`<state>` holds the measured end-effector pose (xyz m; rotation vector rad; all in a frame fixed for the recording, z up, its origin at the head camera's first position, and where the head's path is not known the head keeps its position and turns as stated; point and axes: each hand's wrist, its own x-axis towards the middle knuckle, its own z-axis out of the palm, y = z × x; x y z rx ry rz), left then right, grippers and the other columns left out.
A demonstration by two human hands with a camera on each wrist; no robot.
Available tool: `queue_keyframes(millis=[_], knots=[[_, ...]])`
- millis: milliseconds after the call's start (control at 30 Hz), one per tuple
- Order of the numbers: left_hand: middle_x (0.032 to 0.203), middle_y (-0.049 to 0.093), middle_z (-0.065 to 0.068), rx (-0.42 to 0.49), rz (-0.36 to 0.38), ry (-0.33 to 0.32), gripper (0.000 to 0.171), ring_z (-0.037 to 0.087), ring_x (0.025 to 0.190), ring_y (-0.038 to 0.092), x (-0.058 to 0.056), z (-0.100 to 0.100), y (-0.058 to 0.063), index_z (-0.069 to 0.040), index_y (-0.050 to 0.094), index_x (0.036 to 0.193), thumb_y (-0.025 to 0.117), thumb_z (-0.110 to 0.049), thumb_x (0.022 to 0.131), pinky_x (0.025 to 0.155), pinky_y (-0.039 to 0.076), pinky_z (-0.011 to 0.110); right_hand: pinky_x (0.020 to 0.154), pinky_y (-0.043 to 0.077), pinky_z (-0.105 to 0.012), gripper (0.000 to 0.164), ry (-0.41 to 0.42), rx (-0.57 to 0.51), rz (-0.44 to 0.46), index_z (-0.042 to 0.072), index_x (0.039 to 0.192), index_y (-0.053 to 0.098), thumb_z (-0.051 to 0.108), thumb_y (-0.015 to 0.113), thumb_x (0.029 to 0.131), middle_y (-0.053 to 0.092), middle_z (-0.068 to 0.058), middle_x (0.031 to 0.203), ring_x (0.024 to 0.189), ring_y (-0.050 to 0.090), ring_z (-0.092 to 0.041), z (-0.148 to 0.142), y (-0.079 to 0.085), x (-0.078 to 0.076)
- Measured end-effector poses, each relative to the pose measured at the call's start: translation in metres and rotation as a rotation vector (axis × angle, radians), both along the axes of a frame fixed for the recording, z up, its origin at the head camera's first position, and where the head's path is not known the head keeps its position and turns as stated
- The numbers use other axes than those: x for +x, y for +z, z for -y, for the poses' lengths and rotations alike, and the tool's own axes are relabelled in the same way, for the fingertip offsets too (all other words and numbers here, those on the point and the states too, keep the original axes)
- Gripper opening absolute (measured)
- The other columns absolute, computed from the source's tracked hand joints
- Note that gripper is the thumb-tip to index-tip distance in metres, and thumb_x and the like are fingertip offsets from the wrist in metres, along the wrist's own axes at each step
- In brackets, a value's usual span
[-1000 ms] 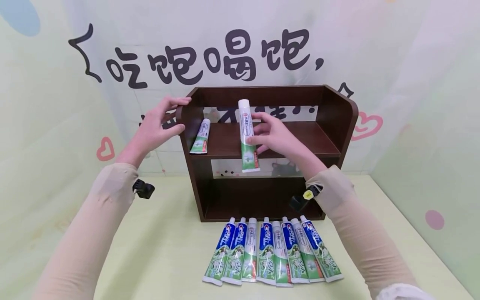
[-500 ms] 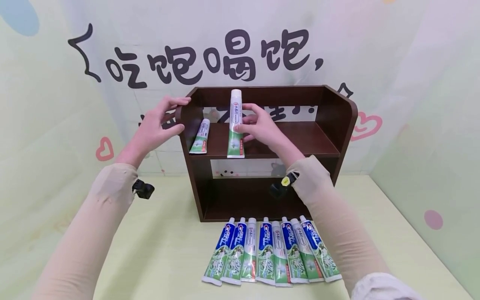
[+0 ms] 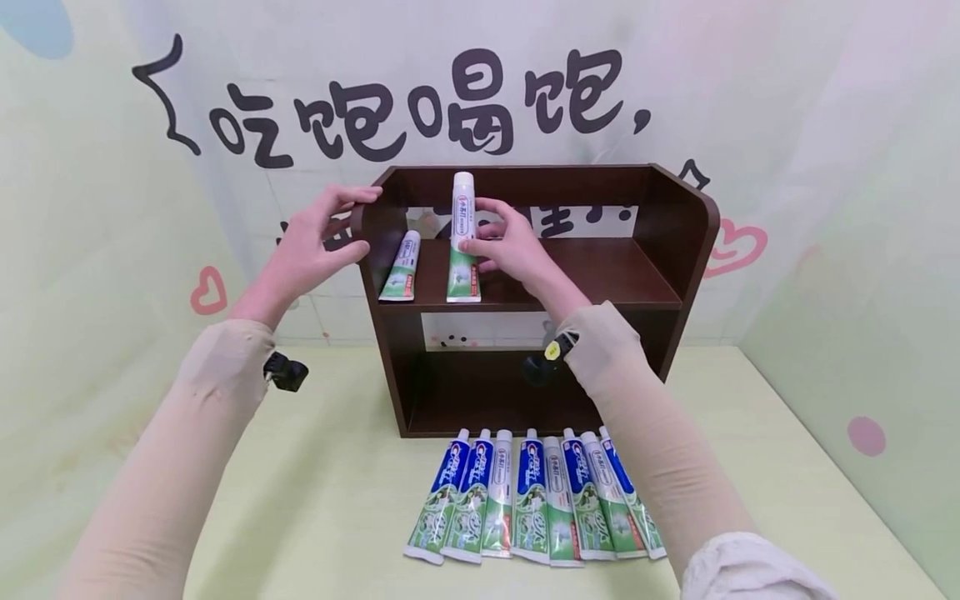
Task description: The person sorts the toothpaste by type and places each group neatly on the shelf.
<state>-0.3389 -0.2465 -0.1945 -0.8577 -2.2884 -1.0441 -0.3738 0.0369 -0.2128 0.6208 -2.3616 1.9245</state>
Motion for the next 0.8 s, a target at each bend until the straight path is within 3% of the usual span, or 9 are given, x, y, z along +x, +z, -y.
queue_keyframes(millis=[267,500,667,800], knots=[[0.148,0.052,0.005,0.017,0.007,-0.019,0.051,0.014,0.138,0.047,0.003,-0.001,0.002,-0.007,0.051,0.135,0.063,0.002,0.086,0.116,0.042,0.027,0.079,0.063,-0.034,0.067,-0.01,-0.003,-0.026,0.023,0.147,0.039,0.013,0.071,0.089,0.061,-0.014,0.121,0.102,0.064,-0.023,0.003,-0.002,0.001],[0.149,0.051,0.011,0.008,0.015,-0.011,0.049,0.018,0.138,0.046,0.024,-0.012,0.009,-0.001,0.049,0.135,0.059,0.002,0.088,0.117,0.042,0.029,0.079,0.063,-0.033,0.072,0.009,0.014,-0.008,0.026,0.15,0.035,0.014,0.072,0.089,0.061,-0.015,0.124,0.102,0.064,-0.024,0.0,-0.005,0.0],[0.149,0.05,0.009,0.001,0.018,0.003,0.05,0.021,0.139,0.046,0.013,-0.006,0.004,-0.004,0.049,0.136,0.06,0.002,0.087,0.117,0.042,0.029,0.074,0.063,-0.031,0.077,0.056,-0.009,-0.004,0.036,0.152,0.033,0.009,0.07,0.09,0.059,-0.018,0.126,0.105,0.063,-0.025,-0.001,-0.009,-0.003],[0.15,0.05,0.006,0.006,0.018,0.002,0.051,0.019,0.139,0.046,0.005,-0.002,0.002,-0.008,0.05,0.136,0.061,0.001,0.088,0.116,0.042,0.029,0.075,0.063,-0.032,0.07,0.079,-0.007,-0.03,0.04,0.148,0.039,0.008,0.066,0.092,0.057,-0.019,0.124,0.104,0.061,-0.025,-0.002,-0.007,-0.002]])
